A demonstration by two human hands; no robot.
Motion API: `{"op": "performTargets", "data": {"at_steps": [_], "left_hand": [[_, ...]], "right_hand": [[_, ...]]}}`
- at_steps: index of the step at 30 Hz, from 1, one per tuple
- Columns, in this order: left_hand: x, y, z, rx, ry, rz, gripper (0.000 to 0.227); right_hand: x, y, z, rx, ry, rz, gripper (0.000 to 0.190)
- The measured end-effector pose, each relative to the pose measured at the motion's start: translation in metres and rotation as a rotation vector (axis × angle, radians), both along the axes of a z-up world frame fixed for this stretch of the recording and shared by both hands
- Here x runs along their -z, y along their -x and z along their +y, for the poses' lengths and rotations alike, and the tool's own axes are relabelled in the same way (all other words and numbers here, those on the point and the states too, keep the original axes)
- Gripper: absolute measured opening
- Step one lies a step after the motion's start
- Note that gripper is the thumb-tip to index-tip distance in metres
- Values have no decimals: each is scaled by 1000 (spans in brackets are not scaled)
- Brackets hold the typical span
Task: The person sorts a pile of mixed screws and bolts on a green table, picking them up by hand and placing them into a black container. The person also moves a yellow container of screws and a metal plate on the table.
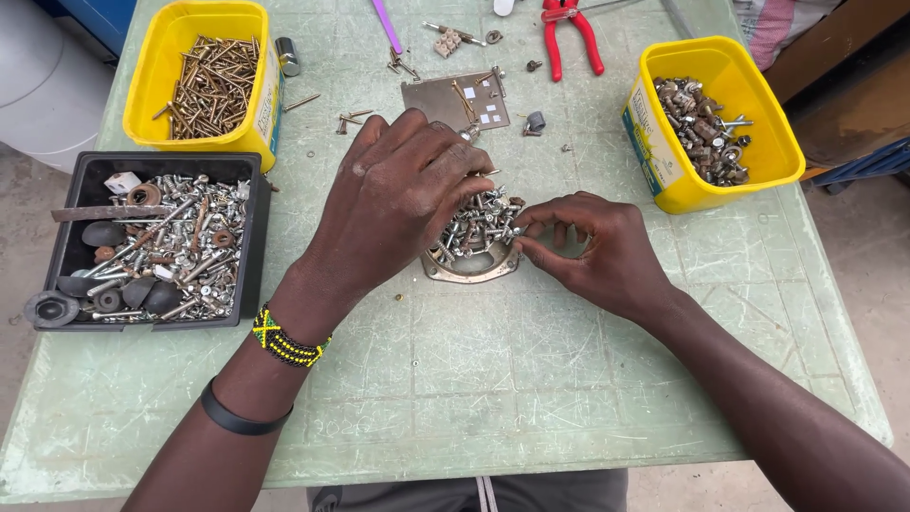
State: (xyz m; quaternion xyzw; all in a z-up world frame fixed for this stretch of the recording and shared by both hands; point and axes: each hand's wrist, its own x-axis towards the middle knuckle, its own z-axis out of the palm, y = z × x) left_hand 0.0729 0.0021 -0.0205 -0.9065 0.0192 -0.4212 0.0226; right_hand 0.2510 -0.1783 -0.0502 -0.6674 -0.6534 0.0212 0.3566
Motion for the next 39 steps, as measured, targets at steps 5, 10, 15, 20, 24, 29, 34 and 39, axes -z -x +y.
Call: {"op": "performTargets", "data": {"at_steps": [5, 10, 15, 20, 24, 29, 34, 39], "left_hand": [[-11, 18, 12, -66, -36, -29, 21], [-16, 55, 31, -167, -18, -51, 19], [-7, 114, 57, -337, 67, -77, 10], [10, 159, 85, -598, 141, 126, 14], [15, 174, 93, -803, 308, 358, 47], [3, 167, 76, -639, 485, 129, 78], [-4, 115, 47, -317, 248, -49, 66], [6, 40, -5, -81, -71, 34, 22]], "right_hand": [[3, 1, 1, 37, 30, 111, 13], [6, -3, -1, 95, 49, 148, 13], [5, -4, -1, 110, 29, 143, 11], [1, 1, -1, 112, 37, 154, 8], [0, 3, -2, 92, 21, 142, 8], [0, 4, -1, 102, 26, 188, 7], [1, 2, 0, 87, 9, 263, 4], [3, -1, -1, 84, 50, 459, 7]]}}
